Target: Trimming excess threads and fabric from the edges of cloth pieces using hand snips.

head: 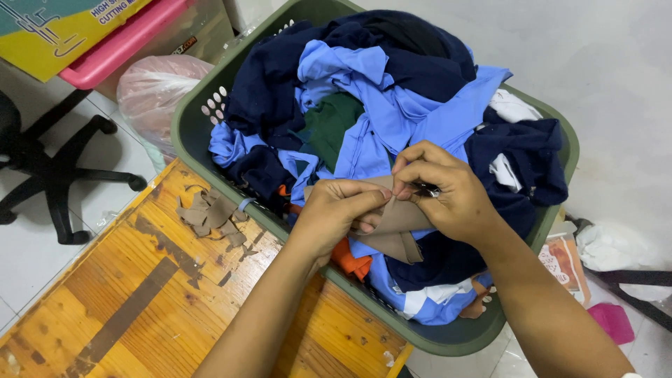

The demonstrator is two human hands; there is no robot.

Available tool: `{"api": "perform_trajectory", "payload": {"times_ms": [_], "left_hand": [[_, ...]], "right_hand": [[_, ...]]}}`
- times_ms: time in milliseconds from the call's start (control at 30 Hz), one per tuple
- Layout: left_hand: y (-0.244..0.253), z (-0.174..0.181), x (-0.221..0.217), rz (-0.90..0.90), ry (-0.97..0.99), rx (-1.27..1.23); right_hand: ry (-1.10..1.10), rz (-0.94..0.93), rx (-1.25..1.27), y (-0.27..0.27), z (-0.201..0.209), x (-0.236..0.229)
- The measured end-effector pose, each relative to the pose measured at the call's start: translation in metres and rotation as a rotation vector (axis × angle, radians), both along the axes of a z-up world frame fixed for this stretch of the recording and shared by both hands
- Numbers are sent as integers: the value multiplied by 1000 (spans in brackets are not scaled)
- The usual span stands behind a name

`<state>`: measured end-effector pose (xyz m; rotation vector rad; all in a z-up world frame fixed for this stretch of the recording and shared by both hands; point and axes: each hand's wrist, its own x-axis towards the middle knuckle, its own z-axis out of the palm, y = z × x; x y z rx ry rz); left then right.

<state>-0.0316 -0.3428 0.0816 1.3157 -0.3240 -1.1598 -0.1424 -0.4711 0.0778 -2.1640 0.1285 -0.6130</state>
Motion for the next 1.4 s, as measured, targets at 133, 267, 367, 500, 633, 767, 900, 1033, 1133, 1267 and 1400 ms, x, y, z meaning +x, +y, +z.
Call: {"api": "perform_trajectory", "payload": {"times_ms": [133, 267, 367, 500, 633, 767, 900, 1033, 1133, 1267, 1400], "left_hand": [[-1, -4, -2, 13, -13, -2], [-1, -5, -4, 39, -9, -7], [-4, -11, -3, 85, -25, 7], [-6, -17, 8, 270, -140, -73], [-7, -20, 30, 499, -169, -176], [4, 4, 53, 717, -145, -314], [16, 24, 66, 712, -87, -527], [29, 32, 78, 835, 74, -883], [46, 50, 77, 599, 247, -1028], [63, 50, 66, 453, 370, -923], [81, 46, 53, 408, 386, -754]], "right_hand": [[-64, 18, 4, 2, 4, -1], [-100, 23, -21, 4, 6, -2], [-111, 37, -37, 5, 8, -1], [-87, 80, -101, 8, 30, -5], [19, 49, -109, -15, 26, -29], [400, -16, -252, -33, 31, -60], [1060, -306, -501, -44, 34, -67], [1311, -506, -481, -42, 46, -58], [1272, -538, -608, -35, 46, -47], [275, -172, -162, 5, 44, -10], [185, 88, 515, 48, 38, 31]]}}
